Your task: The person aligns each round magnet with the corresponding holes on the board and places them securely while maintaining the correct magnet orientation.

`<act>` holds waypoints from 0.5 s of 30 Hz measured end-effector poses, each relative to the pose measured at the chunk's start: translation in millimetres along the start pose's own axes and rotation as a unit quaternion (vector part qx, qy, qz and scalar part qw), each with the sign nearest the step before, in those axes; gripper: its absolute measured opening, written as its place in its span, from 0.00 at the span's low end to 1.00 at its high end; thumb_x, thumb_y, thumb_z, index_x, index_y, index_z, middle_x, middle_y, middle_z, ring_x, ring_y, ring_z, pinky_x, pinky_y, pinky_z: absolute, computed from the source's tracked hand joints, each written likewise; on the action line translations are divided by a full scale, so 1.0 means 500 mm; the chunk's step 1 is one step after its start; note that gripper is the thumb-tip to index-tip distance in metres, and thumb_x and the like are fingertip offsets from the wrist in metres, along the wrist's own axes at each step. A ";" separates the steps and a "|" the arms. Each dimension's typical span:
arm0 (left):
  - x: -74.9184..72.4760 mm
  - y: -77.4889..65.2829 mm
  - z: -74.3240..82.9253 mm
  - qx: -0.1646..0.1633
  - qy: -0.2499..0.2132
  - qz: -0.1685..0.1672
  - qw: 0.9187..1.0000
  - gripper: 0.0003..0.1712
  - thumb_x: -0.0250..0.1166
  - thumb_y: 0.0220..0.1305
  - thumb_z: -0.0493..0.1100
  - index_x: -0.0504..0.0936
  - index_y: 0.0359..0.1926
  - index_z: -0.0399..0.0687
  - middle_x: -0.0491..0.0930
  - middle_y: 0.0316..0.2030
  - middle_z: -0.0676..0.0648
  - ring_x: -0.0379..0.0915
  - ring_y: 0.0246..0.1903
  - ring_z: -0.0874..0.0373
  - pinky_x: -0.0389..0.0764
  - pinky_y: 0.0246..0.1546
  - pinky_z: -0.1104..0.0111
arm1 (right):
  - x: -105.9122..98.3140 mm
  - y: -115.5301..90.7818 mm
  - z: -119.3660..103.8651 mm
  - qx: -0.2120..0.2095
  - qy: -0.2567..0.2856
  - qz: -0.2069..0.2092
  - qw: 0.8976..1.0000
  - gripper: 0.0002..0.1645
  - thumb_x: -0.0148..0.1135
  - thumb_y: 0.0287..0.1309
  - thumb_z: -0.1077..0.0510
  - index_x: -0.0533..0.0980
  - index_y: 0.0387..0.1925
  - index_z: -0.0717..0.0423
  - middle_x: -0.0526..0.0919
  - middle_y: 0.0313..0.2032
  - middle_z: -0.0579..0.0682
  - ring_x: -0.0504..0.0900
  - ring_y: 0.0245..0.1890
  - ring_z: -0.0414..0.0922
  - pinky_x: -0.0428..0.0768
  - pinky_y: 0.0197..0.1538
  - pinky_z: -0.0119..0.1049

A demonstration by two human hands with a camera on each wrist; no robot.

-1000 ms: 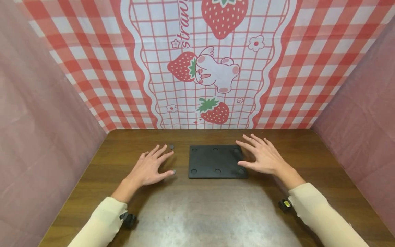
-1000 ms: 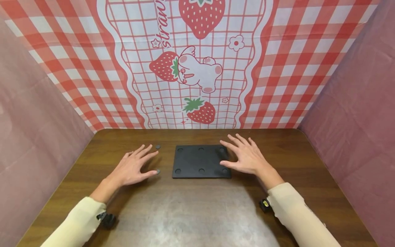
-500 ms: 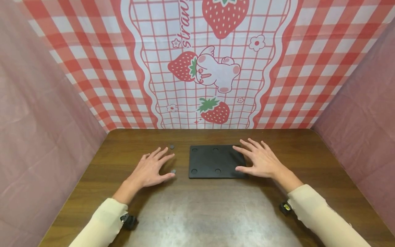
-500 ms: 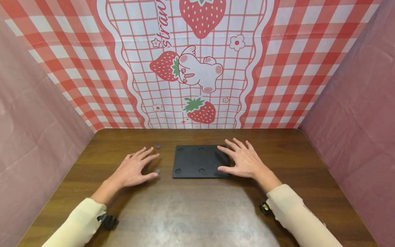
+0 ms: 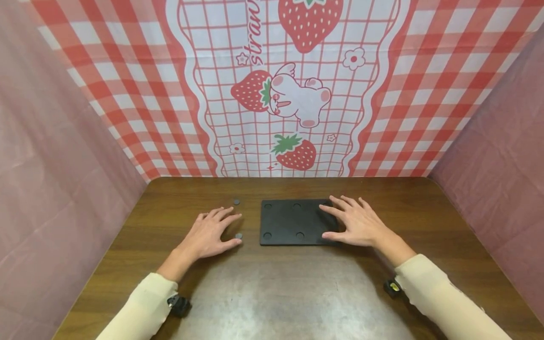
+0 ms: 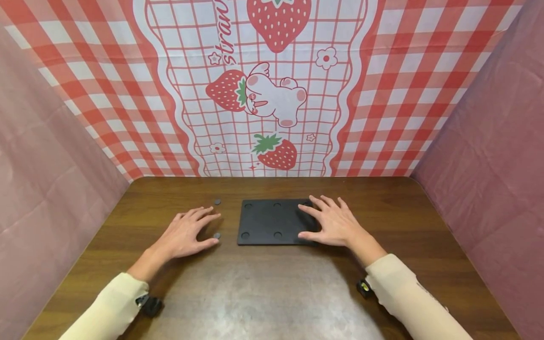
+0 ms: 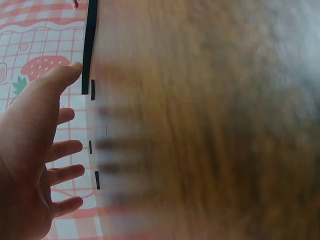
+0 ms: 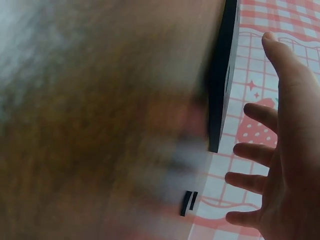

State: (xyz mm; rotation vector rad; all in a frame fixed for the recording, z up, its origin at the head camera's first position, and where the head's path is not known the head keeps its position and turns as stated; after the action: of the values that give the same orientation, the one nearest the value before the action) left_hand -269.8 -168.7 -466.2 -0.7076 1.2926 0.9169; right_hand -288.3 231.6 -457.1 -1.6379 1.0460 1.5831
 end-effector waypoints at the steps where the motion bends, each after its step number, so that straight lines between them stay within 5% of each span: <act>1: 0.000 0.000 0.000 -0.001 0.000 0.000 1.000 0.45 0.69 0.74 0.70 0.75 0.84 0.58 0.71 0.84 0.39 0.67 0.83 0.34 0.74 0.72 0.31 | 0.000 0.000 -0.001 0.002 0.001 -0.004 1.000 0.53 0.66 0.64 0.18 0.73 0.83 0.35 0.71 0.85 0.59 0.71 0.83 0.68 0.65 0.78 0.82; 15: -0.001 0.000 0.006 0.002 0.014 0.011 1.000 0.42 0.72 0.72 0.68 0.79 0.80 0.58 0.78 0.78 0.41 0.75 0.78 0.38 0.78 0.66 0.37 | 0.005 -0.003 -0.010 0.027 0.008 -0.047 0.999 0.55 0.64 0.64 0.15 0.71 0.85 0.33 0.69 0.86 0.60 0.75 0.79 0.68 0.73 0.72 0.80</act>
State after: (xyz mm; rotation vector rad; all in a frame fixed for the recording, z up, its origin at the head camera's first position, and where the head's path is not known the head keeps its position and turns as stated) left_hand -268.6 -166.3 -465.2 -0.7056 1.3283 0.9253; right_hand -284.3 227.8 -459.0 -1.6412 0.9978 1.4707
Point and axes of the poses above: each hand's wrist, its own y-axis towards the middle knuckle, its own x-axis out of the palm, z = x × y, the point moved 6 cm from there along y, towards the middle knuckle
